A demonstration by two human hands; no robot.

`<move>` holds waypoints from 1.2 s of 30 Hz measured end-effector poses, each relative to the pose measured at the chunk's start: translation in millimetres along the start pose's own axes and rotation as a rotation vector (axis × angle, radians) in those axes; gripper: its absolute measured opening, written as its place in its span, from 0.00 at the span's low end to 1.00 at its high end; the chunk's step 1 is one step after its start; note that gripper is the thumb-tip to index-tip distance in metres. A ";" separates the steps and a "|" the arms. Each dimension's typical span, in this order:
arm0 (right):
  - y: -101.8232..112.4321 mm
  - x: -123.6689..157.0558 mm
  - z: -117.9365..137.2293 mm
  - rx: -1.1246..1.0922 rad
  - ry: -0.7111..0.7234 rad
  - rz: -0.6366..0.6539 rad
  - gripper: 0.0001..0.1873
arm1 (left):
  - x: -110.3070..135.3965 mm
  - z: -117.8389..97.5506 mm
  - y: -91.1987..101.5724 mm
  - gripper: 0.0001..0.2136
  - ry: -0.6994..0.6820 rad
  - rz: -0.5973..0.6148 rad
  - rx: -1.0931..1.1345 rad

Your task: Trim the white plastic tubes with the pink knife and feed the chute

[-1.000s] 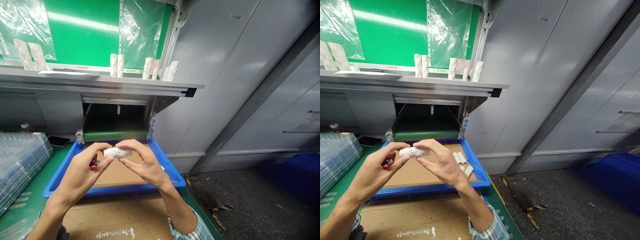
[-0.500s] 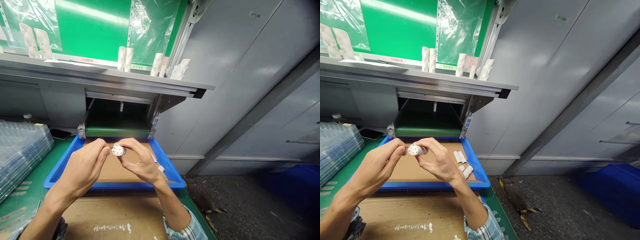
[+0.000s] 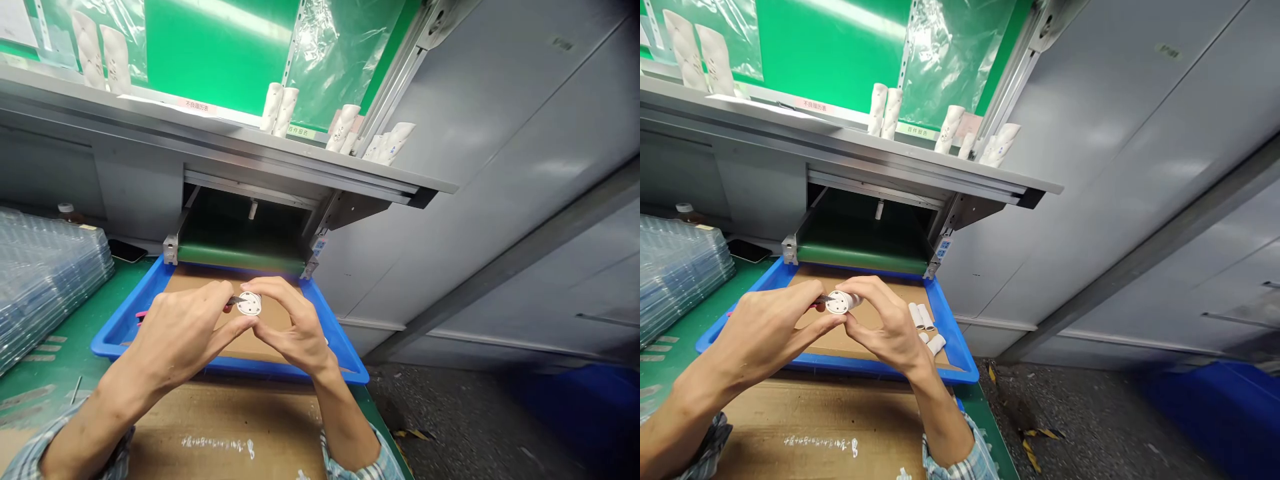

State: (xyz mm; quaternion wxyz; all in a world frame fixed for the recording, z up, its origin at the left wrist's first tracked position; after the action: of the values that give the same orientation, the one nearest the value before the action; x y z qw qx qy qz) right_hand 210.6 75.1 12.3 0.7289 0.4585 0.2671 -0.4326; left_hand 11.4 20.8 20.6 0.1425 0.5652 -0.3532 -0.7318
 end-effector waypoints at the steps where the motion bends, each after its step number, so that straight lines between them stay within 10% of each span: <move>1: 0.3 0.2 0.3 0.007 0.005 -0.001 0.20 | 0.2 -0.1 0.0 0.24 -0.008 -0.004 -0.016; 36: 3.3 1.6 7.5 0.111 0.053 -0.082 0.21 | -1.0 -0.4 -0.5 0.24 -0.051 0.006 0.087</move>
State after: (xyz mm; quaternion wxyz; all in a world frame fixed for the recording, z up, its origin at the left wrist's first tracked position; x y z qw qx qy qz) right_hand 214.2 68.4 15.8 0.6768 0.4982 0.2804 -0.4638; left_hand 12.2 21.6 20.9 0.1108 0.5511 -0.3899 -0.7294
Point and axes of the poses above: each hand's wrist, its own x-axis away from the middle knuckle, its own y-axis out of the back of the hand, z = x × y, the point moved 2 cm from there along -x, towards the middle knuckle, and after that the axes turned 9 degrees about -x, right-handed, at the moved point
